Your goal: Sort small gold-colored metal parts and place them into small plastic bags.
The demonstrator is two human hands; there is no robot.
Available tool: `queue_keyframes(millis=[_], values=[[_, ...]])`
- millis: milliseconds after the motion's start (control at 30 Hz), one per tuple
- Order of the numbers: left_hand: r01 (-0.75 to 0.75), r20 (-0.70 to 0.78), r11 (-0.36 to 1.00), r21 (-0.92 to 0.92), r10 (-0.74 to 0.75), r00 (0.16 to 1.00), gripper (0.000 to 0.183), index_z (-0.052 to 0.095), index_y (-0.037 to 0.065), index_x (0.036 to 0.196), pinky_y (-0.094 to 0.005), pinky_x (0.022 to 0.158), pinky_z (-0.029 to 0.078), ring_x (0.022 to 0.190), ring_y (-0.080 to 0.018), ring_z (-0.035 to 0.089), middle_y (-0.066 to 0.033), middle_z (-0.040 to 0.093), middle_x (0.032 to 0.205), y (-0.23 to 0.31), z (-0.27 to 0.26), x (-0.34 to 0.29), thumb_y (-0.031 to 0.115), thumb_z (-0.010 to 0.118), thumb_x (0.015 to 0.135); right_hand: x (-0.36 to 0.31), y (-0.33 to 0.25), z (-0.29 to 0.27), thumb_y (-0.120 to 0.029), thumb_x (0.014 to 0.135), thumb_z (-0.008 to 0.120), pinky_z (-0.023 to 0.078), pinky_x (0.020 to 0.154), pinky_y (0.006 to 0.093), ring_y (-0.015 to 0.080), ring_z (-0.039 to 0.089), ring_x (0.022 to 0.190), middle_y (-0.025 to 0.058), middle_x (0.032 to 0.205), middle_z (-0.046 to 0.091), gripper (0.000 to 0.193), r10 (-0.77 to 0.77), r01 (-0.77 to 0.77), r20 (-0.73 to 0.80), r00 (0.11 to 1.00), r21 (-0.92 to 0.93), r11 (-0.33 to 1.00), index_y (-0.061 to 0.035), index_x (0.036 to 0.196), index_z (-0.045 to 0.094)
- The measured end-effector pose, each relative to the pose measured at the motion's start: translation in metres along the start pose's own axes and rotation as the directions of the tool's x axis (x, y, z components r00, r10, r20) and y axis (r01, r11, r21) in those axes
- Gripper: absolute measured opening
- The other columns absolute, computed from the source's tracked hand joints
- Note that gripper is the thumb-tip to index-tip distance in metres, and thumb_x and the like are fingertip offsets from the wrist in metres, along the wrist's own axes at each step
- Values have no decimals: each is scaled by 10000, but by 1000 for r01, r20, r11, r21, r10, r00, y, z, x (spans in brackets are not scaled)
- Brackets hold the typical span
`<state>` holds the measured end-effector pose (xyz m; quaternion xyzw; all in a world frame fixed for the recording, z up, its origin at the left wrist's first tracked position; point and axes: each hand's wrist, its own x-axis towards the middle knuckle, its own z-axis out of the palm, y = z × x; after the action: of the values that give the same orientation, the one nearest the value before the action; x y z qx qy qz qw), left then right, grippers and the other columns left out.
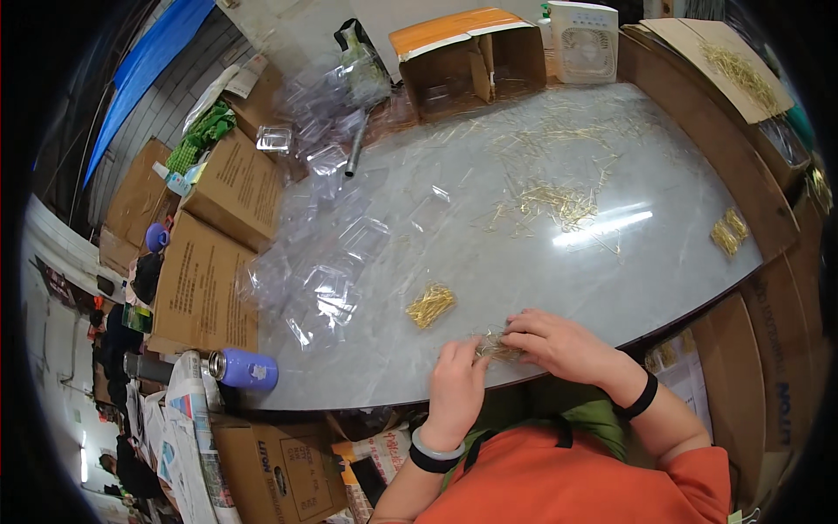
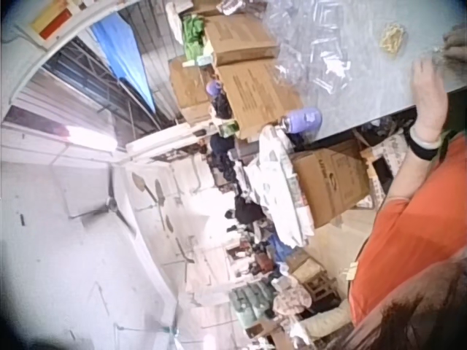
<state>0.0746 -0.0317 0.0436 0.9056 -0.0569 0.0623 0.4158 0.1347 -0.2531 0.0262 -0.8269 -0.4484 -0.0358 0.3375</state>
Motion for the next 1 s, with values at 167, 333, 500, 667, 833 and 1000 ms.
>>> queue_keyframes(millis=[167,333,500,667,833,1000], values=[[22,90,967,-254,1,996,455,616,-5,1304,-434,935,523,1076,-362,639,-194,600,1212,6,6,2,0,723,862,-1,-2,-5,-117,854,743,509,1019,439,346,586,1221,146,1277,607,406,43,-42,-12,999,25,999,-42,1234,619],[-209,133,951,226,183,974,598,546,10,1417,-468,1108,436,1351,-396,493,-207,524,1428,-1,-12,4,72,762,863,0,-3,-8,-135,842,767,500,1044,433,346,584,1229,145,1329,596,442,34,-34,-120,992,0,999,-36,1246,618],[-321,234,924,208,272,934,711,444,25,1508,-544,1206,297,1489,-434,328,-198,433,1563,-13,5,19,168,762,888,-3,3,3,-130,857,770,459,1098,464,376,550,1283,169,1381,577,515,86,-85,-87,992,18,996,-33,1327,585],[-376,248,908,186,326,912,712,419,5,1515,-566,1220,269,1484,-420,348,-187,440,1559,-14,20,24,179,743,906,-12,-17,-6,-79,877,751,475,1082,466,403,534,1302,202,1444,524,586,225,-205,-216,950,114,972,-48,1419,530],[-417,238,895,158,376,896,613,487,-17,1451,-559,1213,288,1438,-429,403,-197,485,1485,-13,35,27,142,728,909,-14,-16,3,-59,858,765,476,1085,456,409,510,1332,210,1473,494,639,303,-256,-184,935,240,936,-53,1443,507],[-364,209,926,99,338,918,543,540,-17,1394,-557,1203,311,1398,-438,438,-193,499,1432,-12,32,24,127,728,905,-13,-19,-15,-55,833,781,473,1088,444,378,514,1339,182,1480,500,666,319,-256,-211,924,278,926,-65,1443,514]])
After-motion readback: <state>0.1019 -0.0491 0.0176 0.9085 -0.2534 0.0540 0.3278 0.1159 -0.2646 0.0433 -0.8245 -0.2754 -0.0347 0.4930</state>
